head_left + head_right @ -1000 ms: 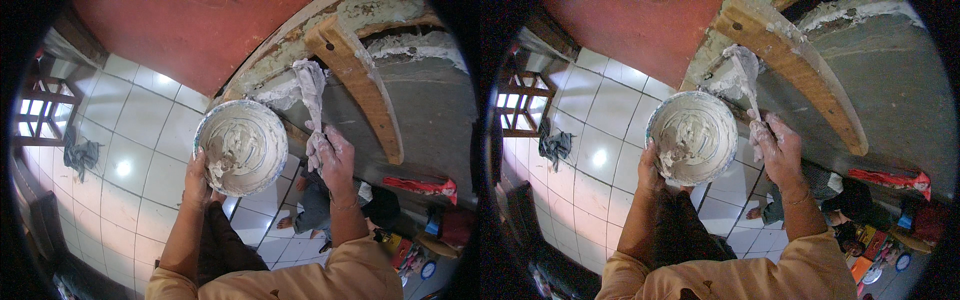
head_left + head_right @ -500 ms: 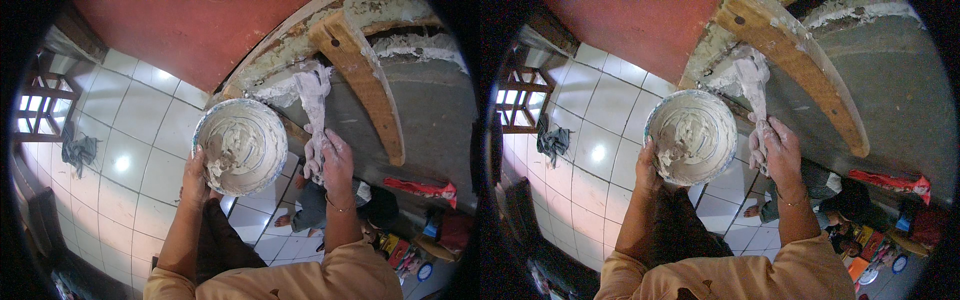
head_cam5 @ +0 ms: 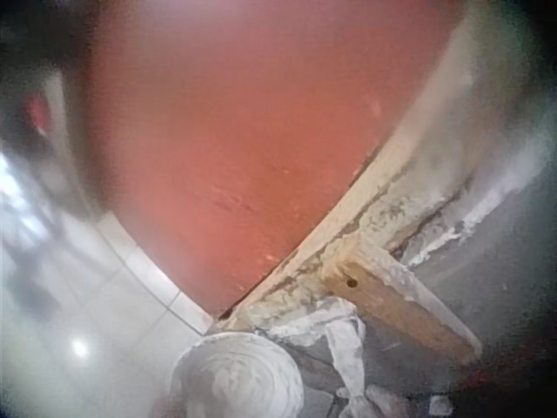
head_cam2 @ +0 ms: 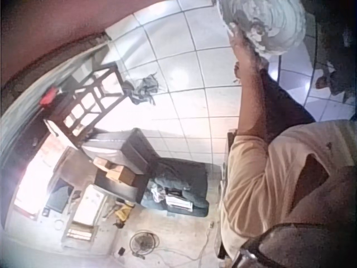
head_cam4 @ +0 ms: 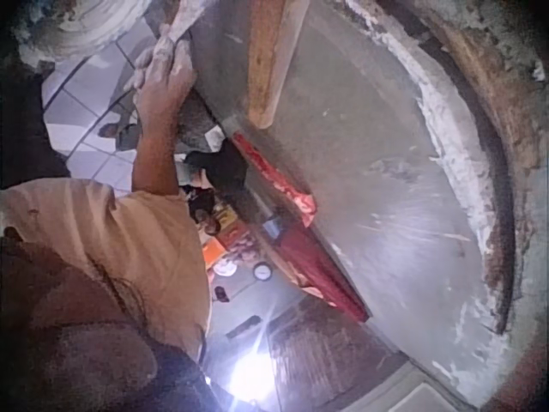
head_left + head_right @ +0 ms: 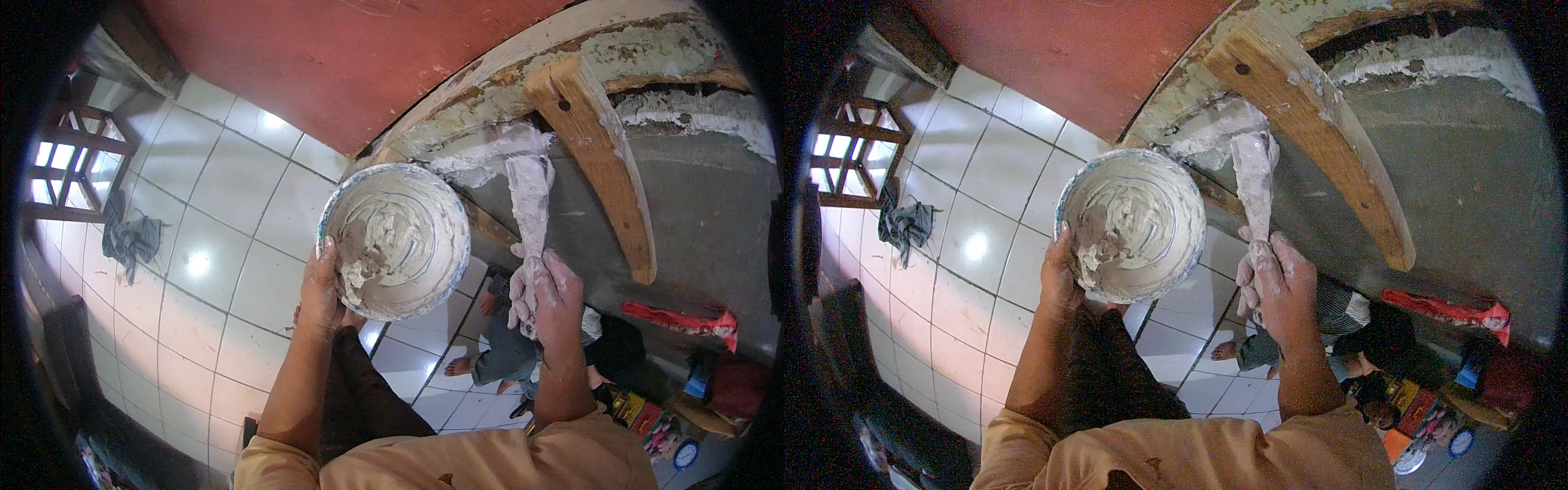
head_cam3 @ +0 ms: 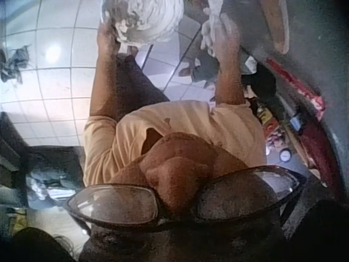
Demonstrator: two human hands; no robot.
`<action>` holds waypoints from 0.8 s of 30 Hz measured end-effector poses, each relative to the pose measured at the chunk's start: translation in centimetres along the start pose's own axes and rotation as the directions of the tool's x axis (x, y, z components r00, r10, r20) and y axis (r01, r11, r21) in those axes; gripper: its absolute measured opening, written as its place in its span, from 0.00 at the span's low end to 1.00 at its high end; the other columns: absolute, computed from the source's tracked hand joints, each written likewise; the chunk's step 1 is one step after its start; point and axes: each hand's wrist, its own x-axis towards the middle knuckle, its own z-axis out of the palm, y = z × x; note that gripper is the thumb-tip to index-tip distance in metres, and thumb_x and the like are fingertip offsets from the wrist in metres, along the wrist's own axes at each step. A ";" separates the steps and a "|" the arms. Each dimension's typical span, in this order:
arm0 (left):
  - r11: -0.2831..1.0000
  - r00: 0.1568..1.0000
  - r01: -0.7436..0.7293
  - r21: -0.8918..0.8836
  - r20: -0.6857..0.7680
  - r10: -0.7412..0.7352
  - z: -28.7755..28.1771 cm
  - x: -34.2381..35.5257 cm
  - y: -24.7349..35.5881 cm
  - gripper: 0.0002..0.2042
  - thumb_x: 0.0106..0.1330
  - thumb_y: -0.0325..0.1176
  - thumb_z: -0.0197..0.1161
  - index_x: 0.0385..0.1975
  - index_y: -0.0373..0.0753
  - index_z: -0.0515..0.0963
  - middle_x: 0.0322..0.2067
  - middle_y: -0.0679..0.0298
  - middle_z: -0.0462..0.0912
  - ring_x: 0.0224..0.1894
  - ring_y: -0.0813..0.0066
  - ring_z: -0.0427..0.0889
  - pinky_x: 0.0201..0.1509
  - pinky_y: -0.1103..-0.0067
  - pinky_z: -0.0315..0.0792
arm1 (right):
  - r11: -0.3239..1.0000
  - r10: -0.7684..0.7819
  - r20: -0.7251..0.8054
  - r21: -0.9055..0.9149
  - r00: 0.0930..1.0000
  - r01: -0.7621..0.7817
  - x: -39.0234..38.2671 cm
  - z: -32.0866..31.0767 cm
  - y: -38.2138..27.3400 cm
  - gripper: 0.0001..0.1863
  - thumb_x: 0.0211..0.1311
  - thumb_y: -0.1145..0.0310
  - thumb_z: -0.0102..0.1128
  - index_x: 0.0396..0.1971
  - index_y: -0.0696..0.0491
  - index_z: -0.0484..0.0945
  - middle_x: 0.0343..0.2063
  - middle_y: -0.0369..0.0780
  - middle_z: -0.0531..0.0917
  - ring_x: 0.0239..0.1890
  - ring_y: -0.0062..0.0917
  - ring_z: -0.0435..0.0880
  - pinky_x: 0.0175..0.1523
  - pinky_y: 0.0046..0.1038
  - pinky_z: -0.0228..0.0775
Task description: The person applies plaster to a damaged wall using a putty knife, taking fresh plaster from a bucket held in the other hand.
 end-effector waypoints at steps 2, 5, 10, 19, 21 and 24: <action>1.000 1.000 -0.009 0.021 -0.026 0.010 0.2 -0.1 0.0 0.26 0.71 0.44 0.51 0.59 0.30 0.63 0.54 0.53 0.73 0.54 0.65 0.74 0.59 0.71 0.69 | 0.998 -0.067 0.007 0.010 0.998 0.067 -0.8 0.6 -0.6 0.16 0.70 0.71 0.41 0.51 0.64 0.71 0.21 0.37 0.73 0.15 0.12 0.65 0.18 0.20 0.67; 0.999 0.999 -0.010 0.040 -0.048 0.012 0.3 -0.2 -0.1 0.26 0.71 0.46 0.51 0.58 0.30 0.64 0.53 0.53 0.74 0.52 0.64 0.76 0.57 0.70 0.70 | 0.985 -0.174 0.014 0.013 0.985 0.173 -0.6 1.8 -1.6 0.16 0.70 0.71 0.41 0.50 0.64 0.71 0.21 0.37 0.73 0.15 0.12 0.65 0.19 0.19 0.66; 0.999 0.998 0.040 0.007 -0.050 -0.039 0.0 -0.1 0.2 0.27 0.71 0.44 0.52 0.61 0.30 0.61 0.56 0.52 0.71 0.56 0.65 0.73 0.60 0.71 0.68 | 0.969 -0.246 0.013 0.026 0.969 0.246 1.6 2.1 -0.6 0.16 0.70 0.72 0.40 0.50 0.64 0.71 0.22 0.36 0.72 0.17 0.13 0.65 0.22 0.18 0.64; 0.997 0.998 -0.009 0.078 -0.065 0.014 -0.3 0.2 -0.4 0.28 0.70 0.50 0.50 0.57 0.29 0.65 0.51 0.52 0.76 0.49 0.62 0.78 0.55 0.69 0.72 | 0.869 -0.358 0.078 -0.338 0.931 0.362 4.4 0.2 3.0 0.13 0.70 0.72 0.43 0.45 0.60 0.76 0.21 0.33 0.73 0.20 0.12 0.67 0.25 0.18 0.61; 0.999 0.999 0.025 0.026 -0.028 -0.024 -0.5 0.2 -0.2 0.27 0.71 0.46 0.50 0.60 0.29 0.63 0.54 0.52 0.73 0.54 0.64 0.74 0.59 0.70 0.69 | 0.919 -0.312 0.072 -0.230 0.947 0.320 4.8 0.1 1.4 0.14 0.70 0.72 0.44 0.47 0.60 0.76 0.20 0.33 0.73 0.19 0.12 0.66 0.24 0.17 0.60; 0.999 0.999 0.051 -0.006 0.000 -0.051 -0.7 0.3 -0.2 0.26 0.72 0.44 0.50 0.61 0.29 0.61 0.56 0.52 0.71 0.57 0.65 0.72 0.61 0.71 0.67 | 0.939 -0.285 0.060 -0.185 0.957 0.292 5.4 -0.5 0.6 0.14 0.68 0.73 0.44 0.47 0.61 0.76 0.20 0.33 0.72 0.18 0.12 0.65 0.23 0.17 0.58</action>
